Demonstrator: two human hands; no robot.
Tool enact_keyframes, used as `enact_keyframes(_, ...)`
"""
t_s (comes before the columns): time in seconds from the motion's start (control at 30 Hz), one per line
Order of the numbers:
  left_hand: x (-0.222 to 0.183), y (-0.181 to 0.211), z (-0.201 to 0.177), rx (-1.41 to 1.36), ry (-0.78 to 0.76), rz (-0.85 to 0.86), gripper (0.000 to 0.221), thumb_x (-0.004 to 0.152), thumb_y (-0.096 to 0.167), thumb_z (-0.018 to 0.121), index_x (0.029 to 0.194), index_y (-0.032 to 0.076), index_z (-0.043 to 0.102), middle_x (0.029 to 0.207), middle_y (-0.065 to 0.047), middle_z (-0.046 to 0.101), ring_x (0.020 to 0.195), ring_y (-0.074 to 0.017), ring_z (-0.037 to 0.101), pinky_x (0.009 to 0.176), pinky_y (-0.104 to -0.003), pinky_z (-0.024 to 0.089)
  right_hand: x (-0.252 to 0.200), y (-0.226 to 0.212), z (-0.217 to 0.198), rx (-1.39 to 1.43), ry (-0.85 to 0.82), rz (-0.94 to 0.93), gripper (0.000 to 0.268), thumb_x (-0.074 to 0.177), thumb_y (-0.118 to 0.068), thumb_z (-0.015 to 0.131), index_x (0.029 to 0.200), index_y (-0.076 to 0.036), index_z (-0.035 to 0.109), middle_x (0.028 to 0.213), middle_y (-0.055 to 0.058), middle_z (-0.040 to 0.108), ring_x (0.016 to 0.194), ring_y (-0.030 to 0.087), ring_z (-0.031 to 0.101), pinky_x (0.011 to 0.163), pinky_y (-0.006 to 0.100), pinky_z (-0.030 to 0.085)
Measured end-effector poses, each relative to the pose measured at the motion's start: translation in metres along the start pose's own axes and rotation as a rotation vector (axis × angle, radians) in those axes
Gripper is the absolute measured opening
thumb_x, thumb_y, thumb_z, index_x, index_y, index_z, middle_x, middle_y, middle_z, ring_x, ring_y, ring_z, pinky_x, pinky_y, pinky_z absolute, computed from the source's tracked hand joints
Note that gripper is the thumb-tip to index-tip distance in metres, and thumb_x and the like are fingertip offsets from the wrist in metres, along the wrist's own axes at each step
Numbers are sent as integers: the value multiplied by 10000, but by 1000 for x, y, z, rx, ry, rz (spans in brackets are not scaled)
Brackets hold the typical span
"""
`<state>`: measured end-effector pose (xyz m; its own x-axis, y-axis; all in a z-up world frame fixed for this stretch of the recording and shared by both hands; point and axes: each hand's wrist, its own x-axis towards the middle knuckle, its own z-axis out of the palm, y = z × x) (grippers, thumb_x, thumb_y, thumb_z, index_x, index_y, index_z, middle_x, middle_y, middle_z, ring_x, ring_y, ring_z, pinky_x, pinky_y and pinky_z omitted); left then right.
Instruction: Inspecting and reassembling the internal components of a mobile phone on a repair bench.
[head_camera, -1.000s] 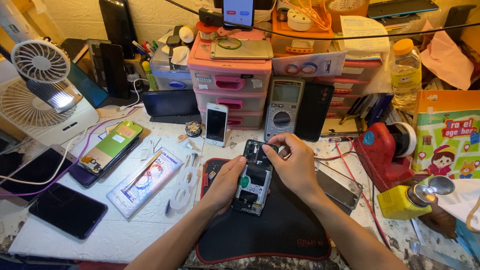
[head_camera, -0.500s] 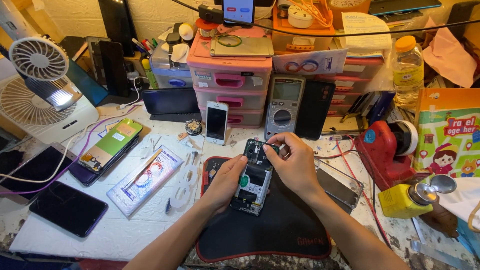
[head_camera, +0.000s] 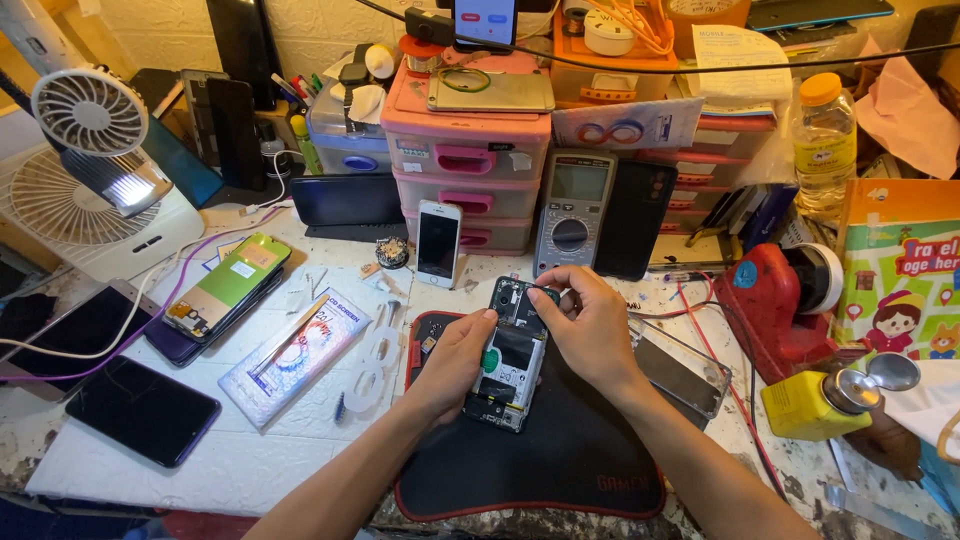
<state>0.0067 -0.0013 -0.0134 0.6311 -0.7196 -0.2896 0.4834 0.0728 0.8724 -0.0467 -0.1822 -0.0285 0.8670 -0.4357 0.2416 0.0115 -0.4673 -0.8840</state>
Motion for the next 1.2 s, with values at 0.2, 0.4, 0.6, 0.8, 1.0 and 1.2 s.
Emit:
enact_keyframes(0.2, 6, -10, -7, -204, 127, -51, 455, 1094, 313, 415, 1320, -48, 572, 1160, -337, 708, 995, -387, 750, 811, -507, 611, -4, -12, 1, 153, -93, 211, 438, 1007, -287, 594, 1342, -7, 553, 1026, 282, 696, 743, 314, 756, 569, 350, 586)
enact_keyframes(0.4, 15, -24, -20, -474, -28, 110, 694, 1076, 466, 358, 1579, -7, 292, 1474, -372, 477, 1260, -500, 582, 959, -593, 536, -9, -37, 8, -171, -270, 247, 722, 866, -494, 723, 1376, -2, 586, 1125, 272, 714, 939, 392, 762, 693, 440, 625)
enact_keyframes(0.6, 25, -37, -24, -585, -194, 197, 875, 1037, 626, 392, 1629, 51, 102, 1534, -407, 315, 1338, -517, 504, 1037, -623, 468, -12, -62, 12, -562, -359, 195, 1056, 734, -723, 739, 1470, -16, 468, 1423, 202, 536, 1251, 444, 595, 1024, 554, 511)
enact_keyframes(0.8, 23, -32, -29, -494, -297, 135, 859, 978, 726, 303, 1611, 147, 267, 1389, -385, 504, 1218, -463, 616, 939, -532, 564, -7, -48, -3, -388, -311, 194, 992, 698, -499, 889, 1460, -5, 490, 1289, 213, 563, 1206, 522, 561, 954, 551, 533)
enact_keyframes(1.0, 27, -15, -54, -394, -32, 130, 803, 1021, 658, 198, 1468, 29, 418, 1409, -406, 495, 1328, -490, 533, 1064, -562, 463, -10, -65, -25, -284, -384, 248, 927, 713, -319, 916, 1474, -2, 491, 1284, 253, 578, 1231, 497, 579, 943, 529, 557)
enact_keyframes(1.2, 11, 26, -74, 300, 371, 506, 514, 1086, 447, 284, 1394, 78, 466, 1253, -302, 652, 1170, -435, 678, 944, -493, 584, -35, -45, -28, -478, -702, 196, 920, 706, -330, 941, 1447, -6, 502, 1206, 242, 608, 1054, 540, 597, 774, 510, 615)
